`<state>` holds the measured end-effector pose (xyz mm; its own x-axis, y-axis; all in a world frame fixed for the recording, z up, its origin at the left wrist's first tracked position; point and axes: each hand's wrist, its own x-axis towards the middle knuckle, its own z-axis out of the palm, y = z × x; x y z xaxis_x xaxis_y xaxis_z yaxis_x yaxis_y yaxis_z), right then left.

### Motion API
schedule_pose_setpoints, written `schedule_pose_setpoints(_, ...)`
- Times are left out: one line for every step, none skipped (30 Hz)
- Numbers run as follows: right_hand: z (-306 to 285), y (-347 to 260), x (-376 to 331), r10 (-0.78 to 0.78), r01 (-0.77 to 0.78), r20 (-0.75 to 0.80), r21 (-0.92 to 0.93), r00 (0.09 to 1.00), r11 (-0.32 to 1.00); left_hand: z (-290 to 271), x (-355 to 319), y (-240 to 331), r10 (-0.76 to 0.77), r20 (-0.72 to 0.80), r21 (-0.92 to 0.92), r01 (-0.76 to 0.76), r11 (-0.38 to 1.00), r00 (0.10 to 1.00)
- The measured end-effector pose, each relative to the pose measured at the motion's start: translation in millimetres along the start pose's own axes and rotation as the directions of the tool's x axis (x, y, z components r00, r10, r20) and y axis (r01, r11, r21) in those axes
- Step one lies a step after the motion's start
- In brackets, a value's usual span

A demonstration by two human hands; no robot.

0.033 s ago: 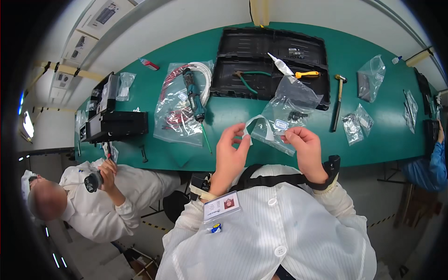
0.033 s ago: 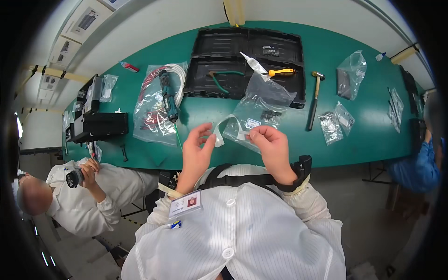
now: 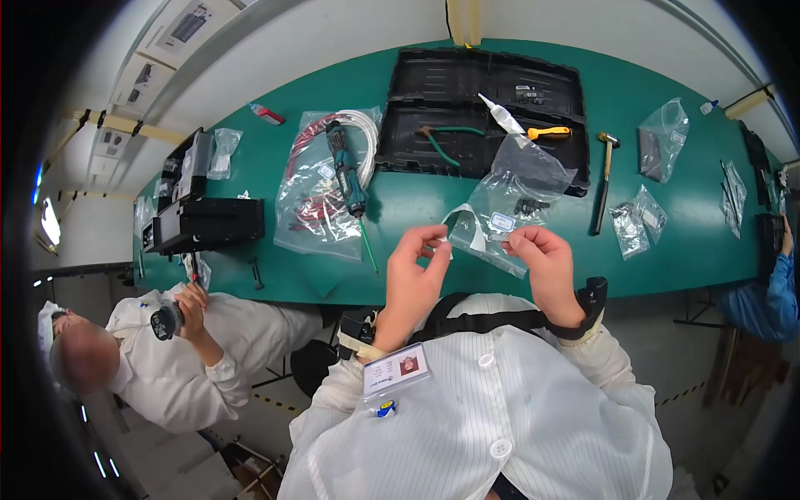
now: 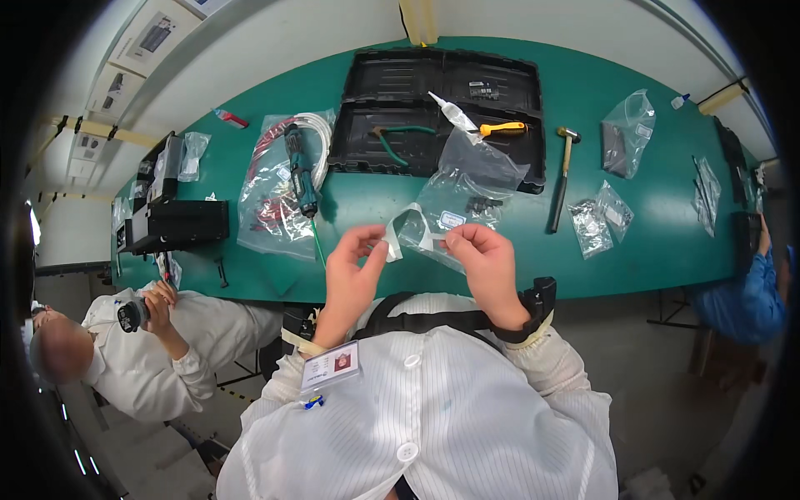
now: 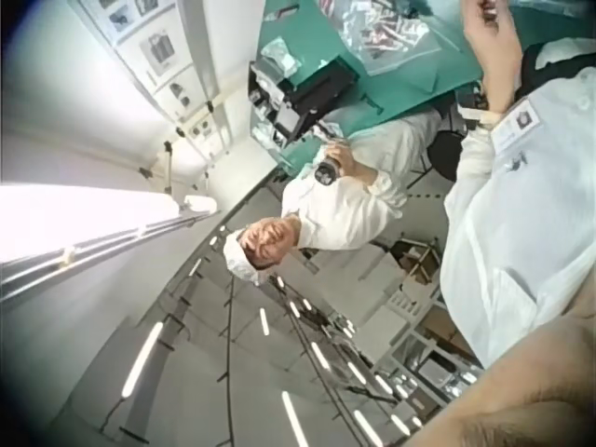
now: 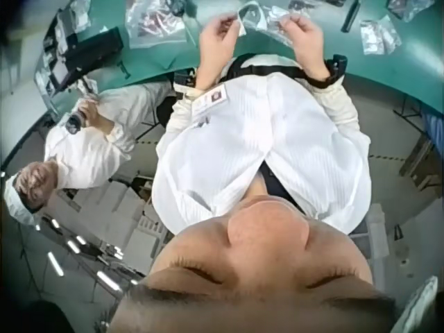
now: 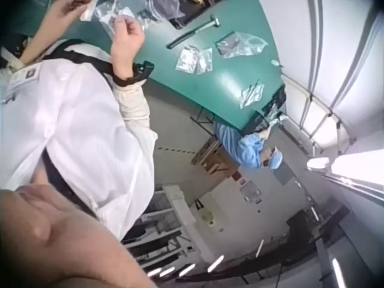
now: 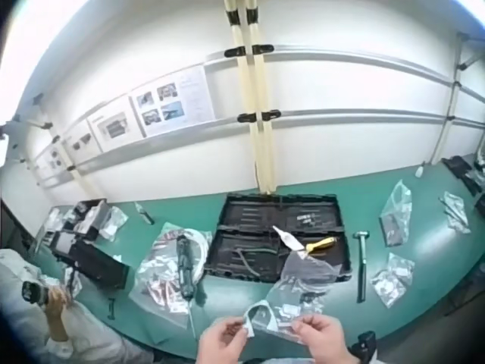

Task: The recorder prepares labels and applies them to small electronic components at a laboratory workbench.

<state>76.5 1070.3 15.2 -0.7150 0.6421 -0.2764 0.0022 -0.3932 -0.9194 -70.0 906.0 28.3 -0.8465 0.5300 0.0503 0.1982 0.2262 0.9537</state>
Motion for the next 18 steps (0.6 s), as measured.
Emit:
schedule_pose_setpoints(1.7, 0.9, -0.8, 0.002, -0.002, 0.004, 0.000, 1.000, 1.000, -2.9, -4.0, 5.3, -0.015, 0.134, -0.029, 0.019, 0.999, 0.991)
schedule_pose_setpoints(4.2, 2.0, -2.0, -0.024, 0.024, -0.016, -0.005, 1.000, 1.000, -5.0, -6.2, 11.7, -0.026, 0.266, -0.055, 0.043, 0.998, 0.963)
schedule_pose_setpoints(6.1, 3.3, -3.0, -0.050, 0.050, -0.037, -0.011, 0.998, 0.999, -3.5, -7.6, 19.7, 0.031, 0.305, -0.030, -0.023, 0.999, 0.952)
schedule_pose_setpoints(6.7, 5.8, -3.1, -0.049, 0.049, -0.033, -0.013, 0.998, 0.999, -2.5, -8.8, 27.3, 0.036, 0.344, -0.036, -0.025, 0.999, 0.938)
schedule_pose_setpoints(6.7, 9.4, -2.8, -0.154, 0.148, -0.028, -0.147, 0.988, 0.978, -1.1, -10.1, 31.1, 0.042, 0.383, -0.043, -0.028, 0.999, 0.923)
schedule_pose_setpoints(7.1, 11.3, -2.9, -0.255, 0.243, -0.009, -0.277, 0.967, 0.930, 1.2, -11.2, 28.5, 0.042, 0.381, -0.044, -0.027, 0.999, 0.924)
schedule_pose_setpoints(10.3, 9.3, -4.4, -0.254, 0.244, -0.002, -0.276, 0.967, 0.930, 2.7, -12.8, 23.5, -0.001, 0.379, -0.080, 0.034, 0.996, 0.925)
schedule_pose_setpoints(14.8, 5.1, -6.6, -0.374, 0.360, 0.034, -0.361, 0.927, 0.860, 4.2, -14.3, 18.7, -0.044, 0.379, -0.117, 0.095, 0.989, 0.924)
schedule_pose_setpoints(18.4, 1.7, -8.0, -0.483, 0.466, 0.080, -0.438, 0.872, 0.769, 5.5, -16.2, 14.5, -0.044, 0.374, -0.116, 0.094, 0.989, 0.926)
schedule_pose_setpoints(20.3, 0.8, -8.6, -0.483, 0.467, 0.082, -0.437, 0.872, 0.769, 7.3, -17.7, 11.2, -0.089, 0.375, -0.186, 0.169, 0.968, 0.923)
schedule_pose_setpoints(21.8, 0.3, -9.0, -0.552, 0.534, 0.121, -0.484, 0.825, 0.693, 8.6, -18.9, 9.0, -0.132, 0.379, -0.255, 0.240, 0.937, 0.916)
schedule_pose_setpoints(22.7, -0.4, -9.4, -0.614, 0.595, 0.164, -0.524, 0.772, 0.609, 9.4, -19.7, 8.1, -0.133, 0.378, -0.255, 0.241, 0.937, 0.916)
schedule_pose_setpoints(23.1, -2.2, -9.9, -0.613, 0.595, 0.164, -0.524, 0.773, 0.609, 10.3, -19.7, 9.8, -0.139, 0.386, -0.301, 0.267, 0.916, 0.912)
schedule_pose_setpoints(23.3, -4.2, -10.2, -0.635, 0.624, 0.199, -0.540, 0.747, 0.565, 11.1, -19.8, 10.9, -0.145, 0.394, -0.346, 0.293, 0.892, 0.907)
schedule_pose_setpoints(23.0, -5.7, -10.3, -0.653, 0.651, 0.234, -0.554, 0.720, 0.519, 10.9, -20.0, 11.0, -0.146, 0.394, -0.345, 0.293, 0.891, 0.907)
schedule_pose_setpoints(22.3, -6.6, -10.2, -0.653, 0.651, 0.235, -0.553, 0.720, 0.519, 9.8, -20.2, 11.1, -0.164, 0.424, -0.335, 0.322, 0.885, 0.891)
schedule_pose_setpoints(21.6, -7.3, -10.1, -0.657, 0.664, 0.255, -0.553, 0.710, 0.504, 9.6, -20.5, 11.2, -0.181, 0.452, -0.325, 0.351, 0.879, 0.873)
schedule_pose_setpoints(20.8, -7.5, -10.2, -0.660, 0.677, 0.275, -0.551, 0.699, 0.488, 10.9, -20.9, 11.3, -0.183, 0.451, -0.324, 0.351, 0.878, 0.874)
